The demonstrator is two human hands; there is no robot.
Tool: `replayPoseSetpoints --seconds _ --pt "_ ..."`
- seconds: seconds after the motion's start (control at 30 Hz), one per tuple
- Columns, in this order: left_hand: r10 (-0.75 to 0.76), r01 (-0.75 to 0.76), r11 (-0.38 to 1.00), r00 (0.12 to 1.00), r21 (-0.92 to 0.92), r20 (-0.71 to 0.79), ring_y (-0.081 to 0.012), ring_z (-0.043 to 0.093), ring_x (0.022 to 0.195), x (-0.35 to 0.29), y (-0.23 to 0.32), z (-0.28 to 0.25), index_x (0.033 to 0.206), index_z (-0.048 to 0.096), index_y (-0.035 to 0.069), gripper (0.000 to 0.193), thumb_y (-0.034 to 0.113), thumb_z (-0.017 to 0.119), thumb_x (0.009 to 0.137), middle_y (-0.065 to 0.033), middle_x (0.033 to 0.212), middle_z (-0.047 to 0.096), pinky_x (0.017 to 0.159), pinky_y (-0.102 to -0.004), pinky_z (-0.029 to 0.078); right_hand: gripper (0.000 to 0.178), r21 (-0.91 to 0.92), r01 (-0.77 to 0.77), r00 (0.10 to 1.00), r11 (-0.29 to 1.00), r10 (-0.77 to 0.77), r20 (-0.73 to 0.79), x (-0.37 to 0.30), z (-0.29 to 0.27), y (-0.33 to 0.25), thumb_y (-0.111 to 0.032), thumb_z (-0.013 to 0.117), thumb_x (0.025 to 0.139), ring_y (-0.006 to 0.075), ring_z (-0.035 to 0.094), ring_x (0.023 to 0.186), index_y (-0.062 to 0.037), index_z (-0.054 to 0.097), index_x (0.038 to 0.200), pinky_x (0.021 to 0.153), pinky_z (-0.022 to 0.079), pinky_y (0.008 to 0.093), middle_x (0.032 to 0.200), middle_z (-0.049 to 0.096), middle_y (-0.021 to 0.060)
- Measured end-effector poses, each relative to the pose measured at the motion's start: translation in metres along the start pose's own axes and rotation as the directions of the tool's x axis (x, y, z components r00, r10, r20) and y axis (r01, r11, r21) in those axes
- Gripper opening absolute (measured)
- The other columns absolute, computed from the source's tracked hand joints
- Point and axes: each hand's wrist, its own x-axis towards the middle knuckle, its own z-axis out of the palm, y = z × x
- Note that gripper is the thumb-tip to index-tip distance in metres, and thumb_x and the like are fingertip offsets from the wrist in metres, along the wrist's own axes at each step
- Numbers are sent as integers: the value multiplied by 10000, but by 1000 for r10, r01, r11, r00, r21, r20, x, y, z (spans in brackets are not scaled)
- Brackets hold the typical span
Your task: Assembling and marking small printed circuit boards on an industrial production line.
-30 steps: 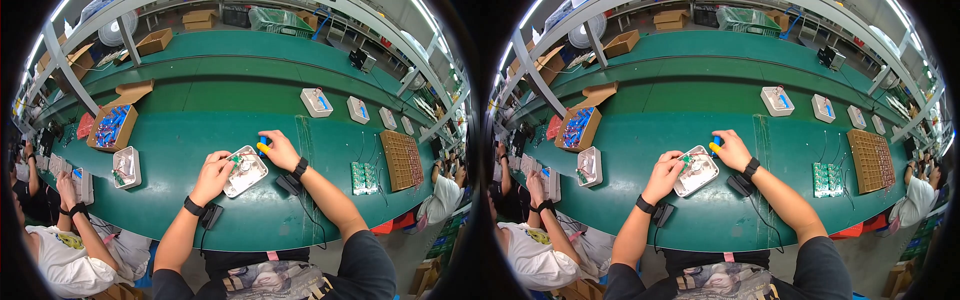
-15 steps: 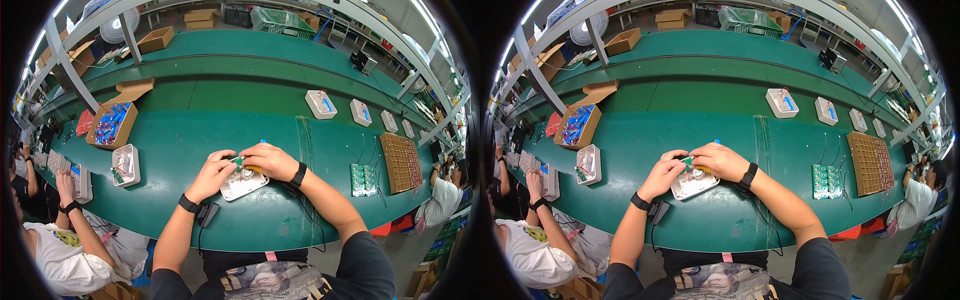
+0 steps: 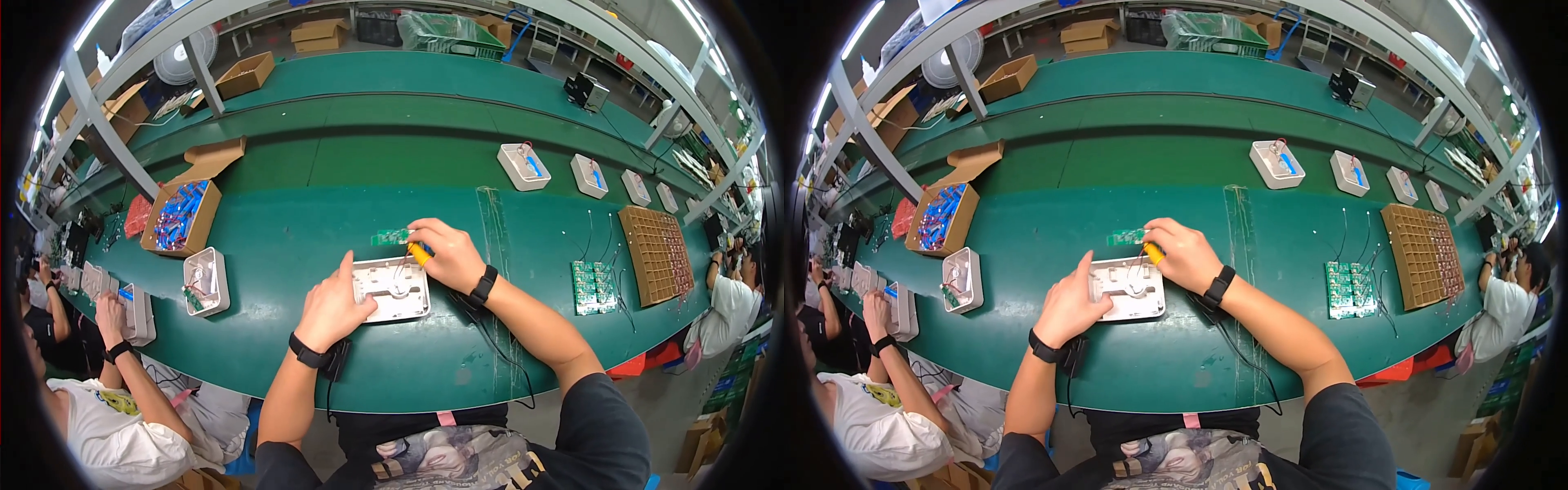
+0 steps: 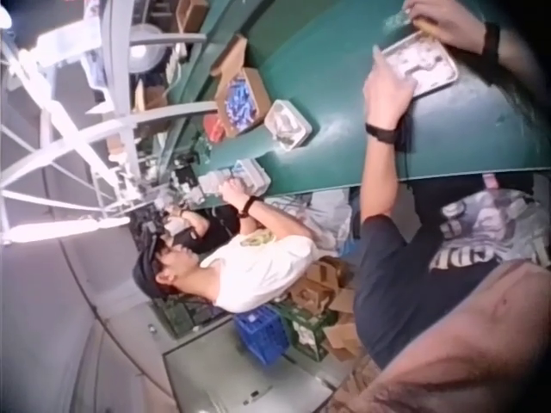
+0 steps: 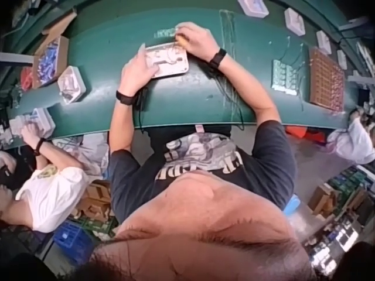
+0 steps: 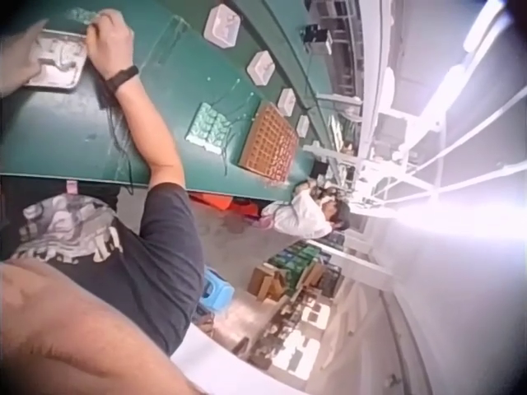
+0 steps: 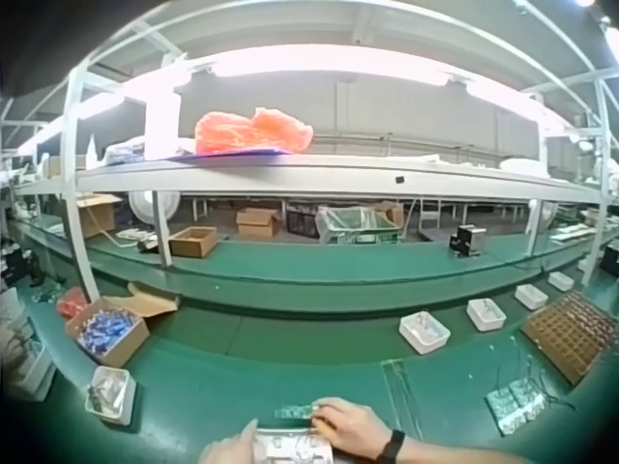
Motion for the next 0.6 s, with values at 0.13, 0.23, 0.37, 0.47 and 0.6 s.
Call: replayPoseSetpoints --seconds 0.13,0.23,0.37,0.47,0.6 --pt "110 -113 993 991 -36 -74 -456 680 1131 6 -11 2 1570 382 -73 889 330 737 861 -289 1232 692 980 -494 555 222 -40 -67 997 997 69 43 -3 4 1 6 758 832 310 750 942 -28 706 1046 787 634 387 1140 726 120" --pt "161 -161 987 982 -2 -97 -432 650 1171 -1 -18 5 1567 398 -66 830 286 718 887 -278 1233 658 1004 -472 539 218 -193 22 995 981 -3 100 -3 4 -5 11 755 831 316 747 941 -31 703 1038 787 633 388 1141 722 115" --pt "250 -261 961 962 -95 -115 -425 636 1145 6 -18 8 1553 439 -49 759 232 707 901 -253 1193 641 1005 -453 535 213 -290 40 998 956 -25 56 -1 -2 -6 12 752 833 322 743 949 -37 700 1035 792 630 386 1153 715 110" --pt "236 -250 951 967 -184 -94 -381 652 1166 12 -18 10 1539 469 -38 738 204 737 895 -233 1239 657 1031 -430 526 211 -236 5 1000 972 -1 17 1 -3 -10 6 750 840 326 739 968 -37 701 1041 814 626 388 1166 713 111" --pt "255 -219 839 967 -498 4 -297 663 1216 23 -26 22 1545 472 -10 762 156 791 874 -196 1329 669 1073 -396 505 212 38 -64 991 997 58 124 7 -9 -8 -4 745 853 330 728 1022 -32 704 1059 875 611 399 1189 712 118"
